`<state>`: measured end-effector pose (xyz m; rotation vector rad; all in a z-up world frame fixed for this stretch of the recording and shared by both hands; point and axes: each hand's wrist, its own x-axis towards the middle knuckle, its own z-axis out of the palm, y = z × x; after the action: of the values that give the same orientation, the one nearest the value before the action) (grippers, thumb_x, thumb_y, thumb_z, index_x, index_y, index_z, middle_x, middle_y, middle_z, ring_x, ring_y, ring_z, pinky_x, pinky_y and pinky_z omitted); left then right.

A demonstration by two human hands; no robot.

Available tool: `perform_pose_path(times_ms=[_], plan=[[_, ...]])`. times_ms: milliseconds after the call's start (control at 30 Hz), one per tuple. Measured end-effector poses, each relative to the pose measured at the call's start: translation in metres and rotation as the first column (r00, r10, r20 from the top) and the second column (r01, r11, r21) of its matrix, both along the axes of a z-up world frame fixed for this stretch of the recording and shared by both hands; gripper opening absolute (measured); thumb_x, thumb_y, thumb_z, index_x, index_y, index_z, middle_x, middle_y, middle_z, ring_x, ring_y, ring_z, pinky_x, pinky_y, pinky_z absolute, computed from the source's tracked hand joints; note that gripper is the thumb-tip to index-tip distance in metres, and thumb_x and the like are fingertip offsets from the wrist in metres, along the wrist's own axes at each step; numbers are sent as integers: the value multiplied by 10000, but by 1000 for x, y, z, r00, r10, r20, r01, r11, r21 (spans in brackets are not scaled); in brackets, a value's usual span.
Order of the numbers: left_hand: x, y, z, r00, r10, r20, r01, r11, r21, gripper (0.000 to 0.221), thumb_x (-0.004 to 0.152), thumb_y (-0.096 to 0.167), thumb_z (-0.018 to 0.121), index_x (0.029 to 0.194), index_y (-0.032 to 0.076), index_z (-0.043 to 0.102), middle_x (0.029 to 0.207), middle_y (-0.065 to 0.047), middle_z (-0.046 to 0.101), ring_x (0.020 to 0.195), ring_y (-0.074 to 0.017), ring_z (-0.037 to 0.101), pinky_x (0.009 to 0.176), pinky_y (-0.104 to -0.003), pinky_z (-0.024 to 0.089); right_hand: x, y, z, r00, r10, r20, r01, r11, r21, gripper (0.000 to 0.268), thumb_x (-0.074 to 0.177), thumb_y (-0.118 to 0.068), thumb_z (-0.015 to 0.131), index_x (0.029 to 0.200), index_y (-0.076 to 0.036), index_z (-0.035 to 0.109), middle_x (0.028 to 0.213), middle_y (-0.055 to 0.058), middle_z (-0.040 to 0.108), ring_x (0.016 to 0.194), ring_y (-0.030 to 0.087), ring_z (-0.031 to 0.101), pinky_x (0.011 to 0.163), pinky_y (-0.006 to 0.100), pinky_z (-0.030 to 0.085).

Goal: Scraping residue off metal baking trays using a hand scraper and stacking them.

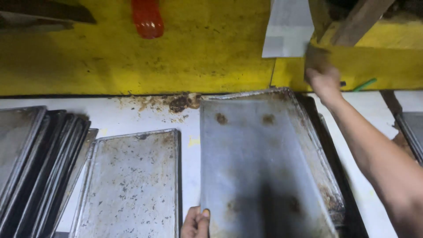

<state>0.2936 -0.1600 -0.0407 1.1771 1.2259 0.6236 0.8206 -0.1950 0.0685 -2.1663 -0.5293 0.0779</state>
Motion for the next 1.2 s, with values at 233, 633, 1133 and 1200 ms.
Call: perform_pose_path(times_ms=[233,633,1133,1200], plan=[[-10,-18,111,978,145,147,-146,989,-2,234,810,190,716,1010,141,827,589,-129,767,445,-181,539,430,-301,388,-29,5,-1,622,-71,-779,782,93,616,326,760,-333,682,1064,-226,635,1097,-7,809,953,185,829,647,371,659],[-280,146,49,976,213,50,-202,965,-169,708,860,252,657,1515,40,496,1571,-150,544,1462,-252,489,1236,-411,318,-276,16,-12,911,161,-380,53,868,494,436,964,-334,669,1380,-256,565,1308,-118,650,1152,59,642,1028,252,530],[-78,57,-69,972,-202,-123,236,789,568,344,990,246,465,1157,86,720,1374,-98,667,1206,-224,651,1031,-326,482,-306,-107,6,965,236,116,-217,963,-158,44,928,-37,643,908,-18,609,905,64,560,866,201,559,826,317,407],[-25,38,-3,961,-243,-129,271,761,589,327,964,261,513,1165,106,719,1224,-92,719,1112,-255,681,960,-366,502,-310,-131,5,898,401,184,-336,891,-304,258,886,-53,659,1141,-68,622,1061,72,647,1010,243,613,937,391,466]])
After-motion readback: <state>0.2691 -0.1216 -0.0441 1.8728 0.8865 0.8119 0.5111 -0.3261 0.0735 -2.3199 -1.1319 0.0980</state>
